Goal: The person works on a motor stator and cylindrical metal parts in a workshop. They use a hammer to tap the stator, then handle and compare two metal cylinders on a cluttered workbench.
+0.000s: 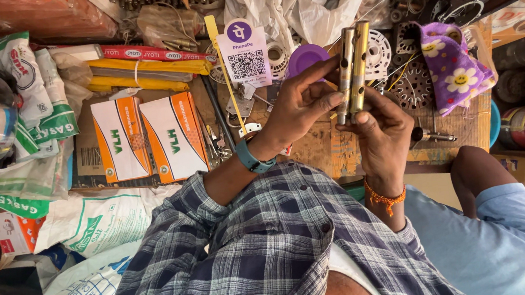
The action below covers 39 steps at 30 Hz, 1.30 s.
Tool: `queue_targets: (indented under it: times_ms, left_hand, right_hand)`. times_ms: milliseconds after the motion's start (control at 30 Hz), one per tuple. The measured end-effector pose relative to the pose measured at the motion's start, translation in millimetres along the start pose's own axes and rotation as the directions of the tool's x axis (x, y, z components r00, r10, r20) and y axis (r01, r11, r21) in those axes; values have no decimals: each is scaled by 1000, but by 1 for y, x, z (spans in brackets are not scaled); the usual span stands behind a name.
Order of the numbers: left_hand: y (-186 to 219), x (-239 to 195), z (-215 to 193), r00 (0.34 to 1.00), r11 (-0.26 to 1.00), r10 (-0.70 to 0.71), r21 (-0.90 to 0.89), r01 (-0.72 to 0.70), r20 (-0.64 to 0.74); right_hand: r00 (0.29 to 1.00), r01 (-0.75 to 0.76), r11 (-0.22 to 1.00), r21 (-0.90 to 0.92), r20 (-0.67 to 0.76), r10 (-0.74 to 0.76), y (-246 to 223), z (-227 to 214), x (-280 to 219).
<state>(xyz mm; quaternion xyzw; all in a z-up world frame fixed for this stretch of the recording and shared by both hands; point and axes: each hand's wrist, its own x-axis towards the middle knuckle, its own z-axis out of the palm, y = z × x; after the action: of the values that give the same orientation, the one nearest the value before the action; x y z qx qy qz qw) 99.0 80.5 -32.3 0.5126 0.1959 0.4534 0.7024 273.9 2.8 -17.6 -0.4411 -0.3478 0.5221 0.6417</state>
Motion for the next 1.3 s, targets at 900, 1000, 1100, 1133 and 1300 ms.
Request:
queue_targets:
  times_ms: [900, 1000, 1100, 1133, 1300]
  left_hand:
    - [-3, 2, -4, 1000, 998, 9, 59, -7, -30]
    - [-3, 2, -5, 999, 997, 33, 65, -32, -25]
    - [-3, 4, -6, 999, 999, 24, 36, -23, -34]
    - [-3, 4, -5, 999, 1000, 16, 15, -15, -38]
    - [-4, 3, -2, 993, 972, -101, -219, 86, -55]
  right_hand:
    - [999, -35, 998, 42, 20, 34, 6, 4, 4]
    - [999, -34, 999, 41, 29, 33, 6, 4, 4]
    - [999, -25, 999, 25, 37, 24, 5, 5, 4]
    - [999, -21, 1000, 17, 40, 21, 5, 4, 4]
    - [991, -80, 985, 154, 123, 61, 8, -1, 8]
